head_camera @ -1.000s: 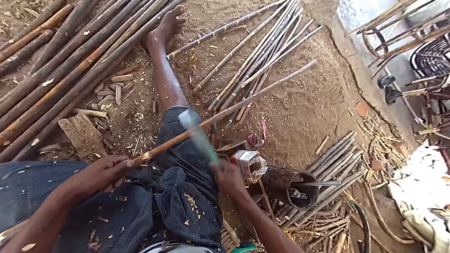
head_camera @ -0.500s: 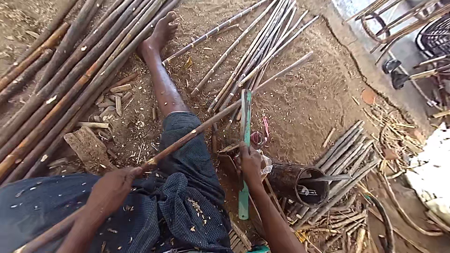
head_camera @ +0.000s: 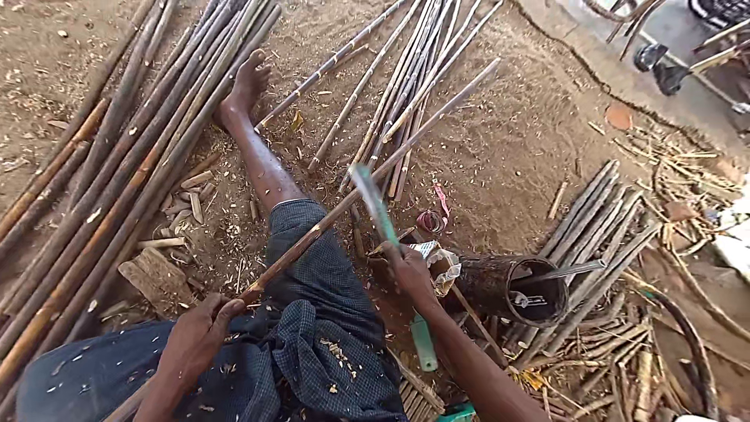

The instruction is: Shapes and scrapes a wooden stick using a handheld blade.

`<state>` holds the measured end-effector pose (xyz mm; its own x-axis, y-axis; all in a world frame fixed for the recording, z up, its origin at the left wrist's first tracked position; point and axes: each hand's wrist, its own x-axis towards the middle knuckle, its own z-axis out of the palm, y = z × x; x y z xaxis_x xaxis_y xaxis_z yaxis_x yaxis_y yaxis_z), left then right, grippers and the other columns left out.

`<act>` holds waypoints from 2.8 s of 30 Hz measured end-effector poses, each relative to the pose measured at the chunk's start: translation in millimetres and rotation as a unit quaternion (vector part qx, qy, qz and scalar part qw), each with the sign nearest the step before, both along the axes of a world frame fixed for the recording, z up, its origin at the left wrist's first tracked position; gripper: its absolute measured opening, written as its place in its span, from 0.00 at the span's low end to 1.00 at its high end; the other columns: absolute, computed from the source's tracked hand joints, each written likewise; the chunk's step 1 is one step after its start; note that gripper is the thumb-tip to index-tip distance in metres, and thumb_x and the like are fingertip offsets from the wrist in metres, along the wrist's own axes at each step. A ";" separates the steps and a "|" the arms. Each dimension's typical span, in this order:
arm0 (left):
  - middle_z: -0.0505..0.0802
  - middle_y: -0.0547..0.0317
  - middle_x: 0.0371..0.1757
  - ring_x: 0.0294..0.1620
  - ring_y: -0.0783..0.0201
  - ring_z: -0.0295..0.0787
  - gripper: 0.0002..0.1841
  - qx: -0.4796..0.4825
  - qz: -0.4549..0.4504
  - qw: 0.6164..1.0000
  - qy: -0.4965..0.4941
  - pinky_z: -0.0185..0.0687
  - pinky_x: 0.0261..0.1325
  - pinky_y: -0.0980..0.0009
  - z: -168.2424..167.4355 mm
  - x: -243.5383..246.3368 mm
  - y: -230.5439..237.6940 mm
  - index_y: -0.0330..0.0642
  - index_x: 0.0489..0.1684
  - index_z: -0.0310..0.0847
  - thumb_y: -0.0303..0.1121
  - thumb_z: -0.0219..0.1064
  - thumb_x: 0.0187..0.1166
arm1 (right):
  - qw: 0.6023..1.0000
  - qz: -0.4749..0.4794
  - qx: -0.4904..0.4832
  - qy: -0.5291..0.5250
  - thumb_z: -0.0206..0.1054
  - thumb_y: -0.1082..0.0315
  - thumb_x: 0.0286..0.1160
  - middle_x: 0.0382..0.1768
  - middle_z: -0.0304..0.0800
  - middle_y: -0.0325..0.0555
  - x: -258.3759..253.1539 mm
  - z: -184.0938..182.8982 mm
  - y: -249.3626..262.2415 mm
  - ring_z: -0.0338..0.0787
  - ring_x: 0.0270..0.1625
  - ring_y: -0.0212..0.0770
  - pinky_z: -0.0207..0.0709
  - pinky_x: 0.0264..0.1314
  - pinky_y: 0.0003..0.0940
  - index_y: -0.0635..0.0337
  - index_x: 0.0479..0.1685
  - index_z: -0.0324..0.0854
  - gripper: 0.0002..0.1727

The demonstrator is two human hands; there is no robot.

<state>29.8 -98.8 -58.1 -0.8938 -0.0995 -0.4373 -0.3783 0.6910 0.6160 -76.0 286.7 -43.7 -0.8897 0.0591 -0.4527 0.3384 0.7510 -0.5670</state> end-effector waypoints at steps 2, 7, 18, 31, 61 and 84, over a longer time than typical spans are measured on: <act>0.81 0.66 0.18 0.18 0.63 0.78 0.23 0.039 0.011 0.999 -0.021 0.77 0.26 0.57 -2.4 -1.1 -1.9 0.50 0.38 0.83 0.59 0.56 0.85 | 0.996 0.088 0.024 -0.009 0.55 0.37 0.87 0.22 0.82 0.50 8.8 -0.5 -9.2 0.84 0.25 0.51 0.79 0.29 0.57 0.58 0.41 0.84 0.31; 0.80 0.64 0.16 0.16 0.63 0.77 0.22 0.081 0.000 0.996 -0.048 0.76 0.24 0.60 -4.7 -9.8 -4.8 0.50 0.36 0.81 0.59 0.57 0.84 | 0.999 0.033 0.010 -0.012 0.57 0.37 0.86 0.24 0.84 0.52 -6.0 -3.4 -0.2 0.85 0.27 0.53 0.80 0.31 0.57 0.59 0.41 0.86 0.31; 0.82 0.60 0.13 0.10 0.65 0.74 0.23 0.183 0.017 0.979 -0.085 0.72 0.16 0.69 0.7 -13.9 -8.6 0.45 0.35 0.84 0.49 0.49 0.93 | 0.985 0.165 0.036 -0.020 0.57 0.40 0.87 0.23 0.84 0.48 13.2 4.6 -18.9 0.87 0.28 0.50 0.82 0.32 0.56 0.54 0.39 0.86 0.27; 0.84 0.59 0.15 0.09 0.67 0.74 0.32 0.275 -0.008 0.950 -0.146 0.70 0.14 0.74 4.0 -24.5 -18.9 0.42 0.37 0.85 0.52 0.37 0.94 | 1.000 -0.008 -0.023 0.001 0.53 0.30 0.84 0.17 0.77 0.48 -6.2 -3.0 0.8 0.77 0.16 0.47 0.74 0.17 0.49 0.57 0.39 0.81 0.35; 0.84 0.65 0.20 0.21 0.60 0.83 0.27 -0.067 -0.003 0.996 0.057 0.76 0.25 0.48 5.3 10.8 13.9 0.56 0.41 0.89 0.68 0.57 0.78 | 0.996 0.091 0.016 0.000 0.56 0.35 0.85 0.19 0.79 0.48 11.1 1.7 5.9 0.80 0.19 0.48 0.75 0.21 0.51 0.55 0.41 0.85 0.31; 0.89 0.71 0.20 0.21 0.67 0.85 0.18 0.002 -0.016 1.000 0.001 0.82 0.31 0.55 3.8 -4.9 0.5 0.55 0.34 0.88 0.54 0.59 0.86 | 0.993 0.115 0.028 -0.012 0.56 0.35 0.85 0.21 0.80 0.49 12.6 5.0 1.8 0.82 0.22 0.49 0.76 0.25 0.54 0.57 0.38 0.85 0.31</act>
